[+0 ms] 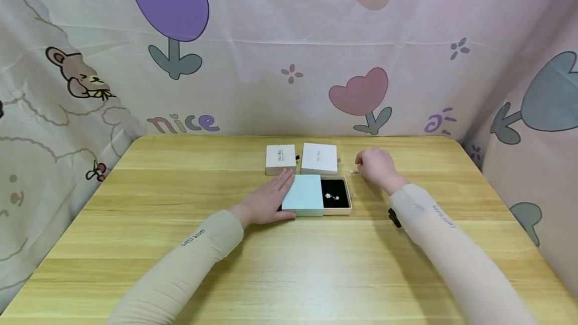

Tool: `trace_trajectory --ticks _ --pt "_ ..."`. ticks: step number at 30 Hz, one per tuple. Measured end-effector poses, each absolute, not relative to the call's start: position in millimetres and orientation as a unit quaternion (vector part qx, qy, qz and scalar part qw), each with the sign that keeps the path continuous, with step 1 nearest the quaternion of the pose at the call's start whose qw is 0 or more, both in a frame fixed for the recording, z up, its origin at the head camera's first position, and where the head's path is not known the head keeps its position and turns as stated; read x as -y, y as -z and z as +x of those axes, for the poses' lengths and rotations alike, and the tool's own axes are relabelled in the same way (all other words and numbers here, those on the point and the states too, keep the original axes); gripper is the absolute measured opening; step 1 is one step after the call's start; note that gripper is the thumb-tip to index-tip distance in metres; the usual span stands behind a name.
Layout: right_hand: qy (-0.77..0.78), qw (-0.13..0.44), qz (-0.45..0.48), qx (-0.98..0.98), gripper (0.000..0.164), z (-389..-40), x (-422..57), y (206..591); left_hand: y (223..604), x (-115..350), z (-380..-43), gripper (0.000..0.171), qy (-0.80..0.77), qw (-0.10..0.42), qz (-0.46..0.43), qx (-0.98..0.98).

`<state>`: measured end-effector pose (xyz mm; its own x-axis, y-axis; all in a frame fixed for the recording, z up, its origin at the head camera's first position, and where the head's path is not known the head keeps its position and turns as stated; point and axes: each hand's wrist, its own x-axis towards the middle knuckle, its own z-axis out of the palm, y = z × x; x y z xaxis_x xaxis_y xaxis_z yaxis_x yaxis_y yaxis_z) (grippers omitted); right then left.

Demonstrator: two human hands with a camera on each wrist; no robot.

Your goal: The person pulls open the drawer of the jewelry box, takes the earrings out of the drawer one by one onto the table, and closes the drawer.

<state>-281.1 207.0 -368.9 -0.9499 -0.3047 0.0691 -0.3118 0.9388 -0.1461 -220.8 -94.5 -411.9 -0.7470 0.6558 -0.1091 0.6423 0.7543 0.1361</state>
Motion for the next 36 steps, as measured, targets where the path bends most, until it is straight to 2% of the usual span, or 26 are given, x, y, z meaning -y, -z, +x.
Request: trace_trajectory --ticks 7,15,29,33,36 --pt "-0.084 0.026 0.22 0.972 0.015 -260 -191 345 413 95 -221 0.095 -0.047 0.068 0.349 -0.934" --pt "-0.081 -0.046 0.3 0.95 0.015 -235 -172 352 411 95 -221 0.095 -0.044 0.076 0.351 -0.932" --pt "-0.036 -0.007 0.341 0.939 0.006 -220 -164 370 411 95 -220 0.095 -0.045 0.076 0.35 -0.932" --pt "-0.024 0.012 0.347 0.938 0.013 -219 -161 372 410 94 -220 0.095 -0.047 0.078 0.349 -0.933" --pt "-0.021 0.021 0.345 0.938 0.013 -218 -160 373 409 95 -219 0.095 -0.051 0.077 0.349 -0.933"
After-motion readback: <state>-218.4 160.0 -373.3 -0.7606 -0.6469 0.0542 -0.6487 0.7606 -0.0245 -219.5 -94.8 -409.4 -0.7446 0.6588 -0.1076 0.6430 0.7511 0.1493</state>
